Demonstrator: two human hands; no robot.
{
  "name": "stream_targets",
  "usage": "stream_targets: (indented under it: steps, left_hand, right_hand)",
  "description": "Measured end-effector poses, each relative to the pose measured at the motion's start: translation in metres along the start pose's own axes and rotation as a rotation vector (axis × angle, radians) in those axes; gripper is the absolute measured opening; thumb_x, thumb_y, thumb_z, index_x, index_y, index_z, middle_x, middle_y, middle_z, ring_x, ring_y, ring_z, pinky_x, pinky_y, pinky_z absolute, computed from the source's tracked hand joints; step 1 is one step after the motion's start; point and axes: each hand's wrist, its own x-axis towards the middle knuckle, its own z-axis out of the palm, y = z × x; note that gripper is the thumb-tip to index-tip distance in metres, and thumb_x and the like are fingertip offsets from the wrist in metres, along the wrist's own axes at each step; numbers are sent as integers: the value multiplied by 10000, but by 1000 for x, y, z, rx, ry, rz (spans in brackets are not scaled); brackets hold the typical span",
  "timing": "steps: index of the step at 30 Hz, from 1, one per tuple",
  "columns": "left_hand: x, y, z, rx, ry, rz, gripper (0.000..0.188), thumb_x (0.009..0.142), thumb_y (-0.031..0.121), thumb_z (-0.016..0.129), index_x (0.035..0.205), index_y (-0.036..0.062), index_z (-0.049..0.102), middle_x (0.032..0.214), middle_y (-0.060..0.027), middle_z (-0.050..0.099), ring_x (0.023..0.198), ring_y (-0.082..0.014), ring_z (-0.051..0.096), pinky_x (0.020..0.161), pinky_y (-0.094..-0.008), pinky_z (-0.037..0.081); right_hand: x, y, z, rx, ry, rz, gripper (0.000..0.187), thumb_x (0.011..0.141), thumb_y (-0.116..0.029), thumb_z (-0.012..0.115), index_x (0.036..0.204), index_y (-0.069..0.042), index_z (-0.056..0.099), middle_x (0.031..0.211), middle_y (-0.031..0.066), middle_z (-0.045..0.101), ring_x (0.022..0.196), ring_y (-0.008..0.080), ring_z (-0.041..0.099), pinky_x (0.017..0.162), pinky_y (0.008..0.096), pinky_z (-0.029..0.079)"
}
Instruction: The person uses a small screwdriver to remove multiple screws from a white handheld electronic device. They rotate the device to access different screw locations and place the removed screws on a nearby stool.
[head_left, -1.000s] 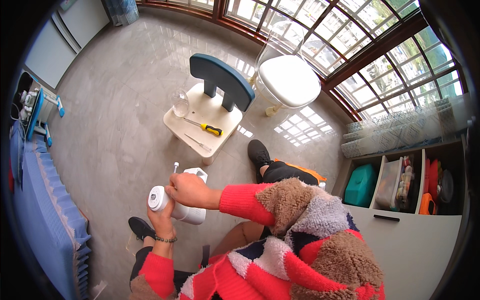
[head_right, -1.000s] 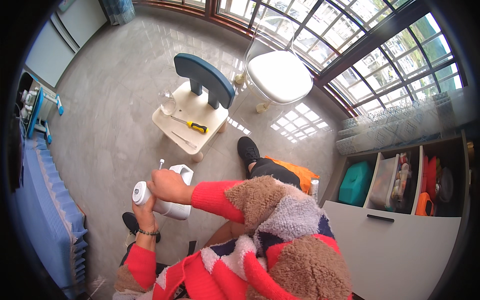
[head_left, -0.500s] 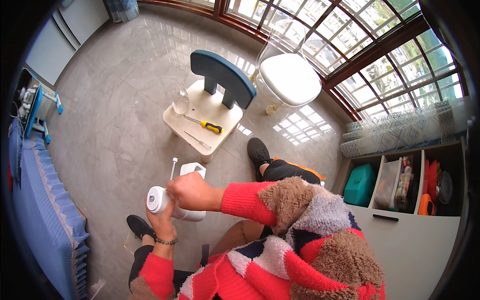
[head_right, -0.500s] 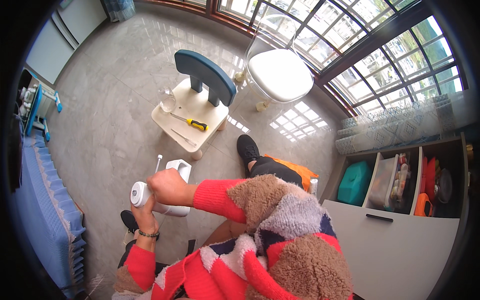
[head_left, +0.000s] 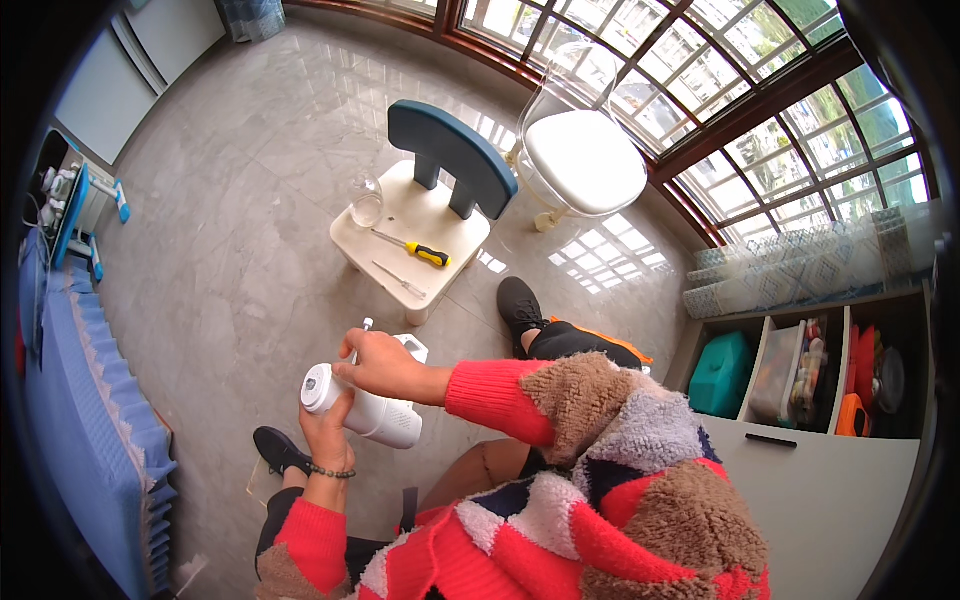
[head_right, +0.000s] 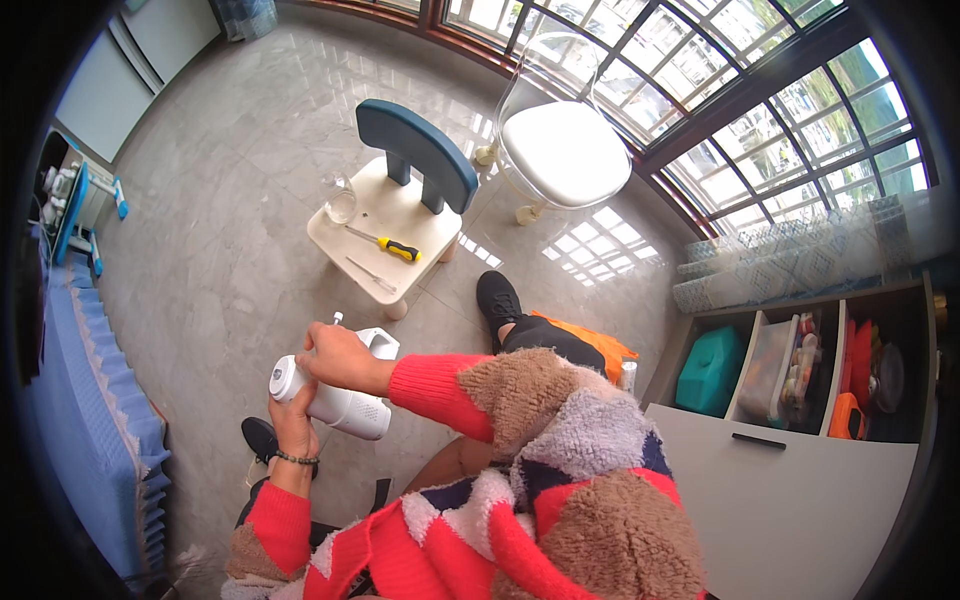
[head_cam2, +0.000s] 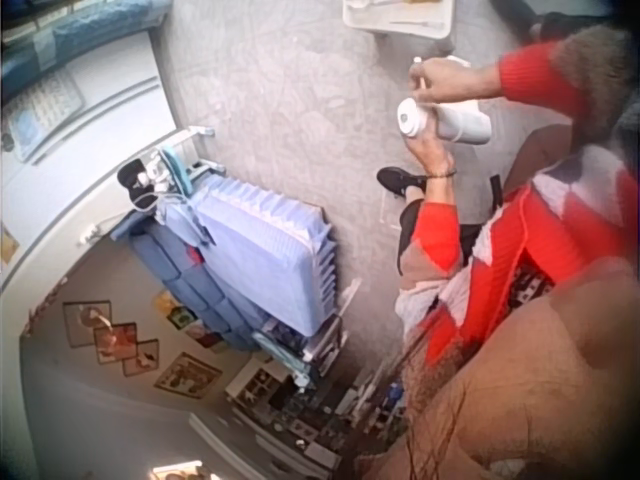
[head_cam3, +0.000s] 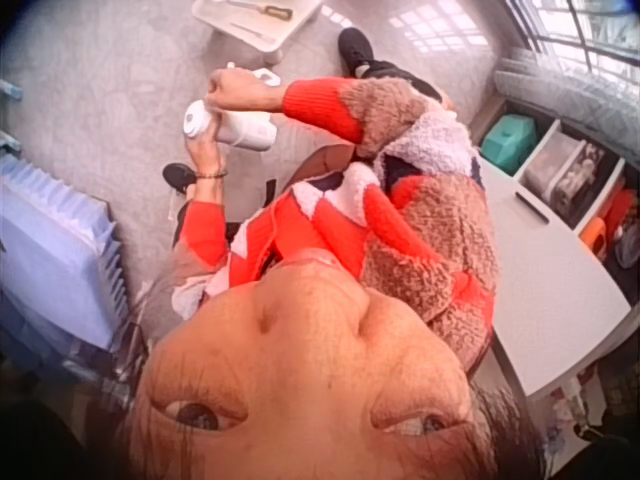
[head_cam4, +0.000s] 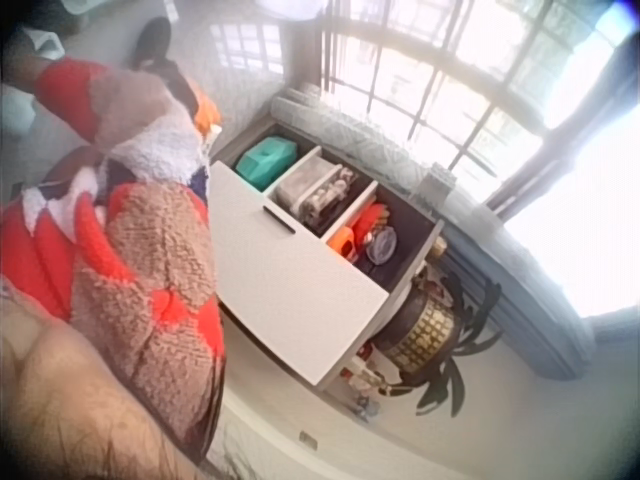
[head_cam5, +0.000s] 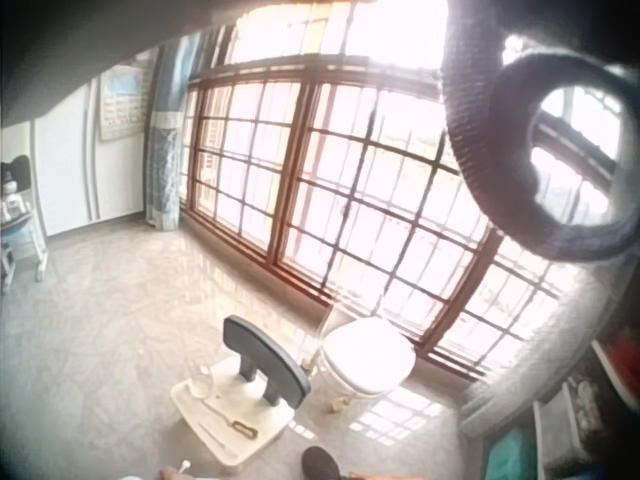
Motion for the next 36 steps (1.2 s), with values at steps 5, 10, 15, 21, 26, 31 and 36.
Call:
stream_targets:
  steps: [5,10,15,21,26,31,36]
  left_hand:
    - [3,4,-5,-52,53,-63,469,750,-7,717,1178,33,529,1101,-62,603,1009,-180,586,887,-316,458]
    - [2,9,-2,-59,54,-95,476,746,-10,721,1184,28,538,1099,-66,610,1009,-186,593,883,-314,459]
    - [0,12,-1,-109,4,-135,456,760,14,725,1181,29,553,1113,-57,610,1019,-182,591,895,-311,451]
    - [-3,10,-5,-153,-23,-194,444,760,16,725,1173,31,561,1121,-49,608,1027,-174,584,894,-317,451]
    - [-6,6,-5,-40,4,-50,485,754,-8,716,1196,46,523,1101,-40,588,1028,-163,568,891,-317,446]
    - [-6,3,-7,166,-1,170,482,748,-4,711,1178,57,502,1073,-30,570,1016,-148,556,899,-303,431]
    - [1,1,-3,305,82,285,458,732,7,729,1134,46,514,1051,-31,579,977,-140,565,863,-293,451]
  right_hand:
    - [-10,-1,-6,-220,3,-315,204,796,-141,613,930,6,568,779,192,643,722,365,640,634,447,496]
    - [-12,-7,-15,-660,16,-586,109,740,-87,597,814,-22,549,671,137,602,629,312,640,510,415,484]
    - [-12,-9,-17,-742,31,-730,101,708,-115,599,713,-22,561,628,124,598,603,289,630,487,388,486]
    - [-10,-6,-17,-708,-2,-856,116,679,-128,609,681,-19,569,599,129,589,600,298,625,488,405,482]
    - [-12,-7,-10,-391,41,-454,135,699,-125,625,637,-14,582,602,177,599,618,355,618,511,443,471]
    - [-6,0,-7,393,-155,280,233,809,-189,615,713,22,650,584,190,579,556,312,587,547,424,456]
    - [-10,4,3,-66,49,-132,270,857,-212,572,721,17,616,625,222,588,554,304,608,493,428,455]
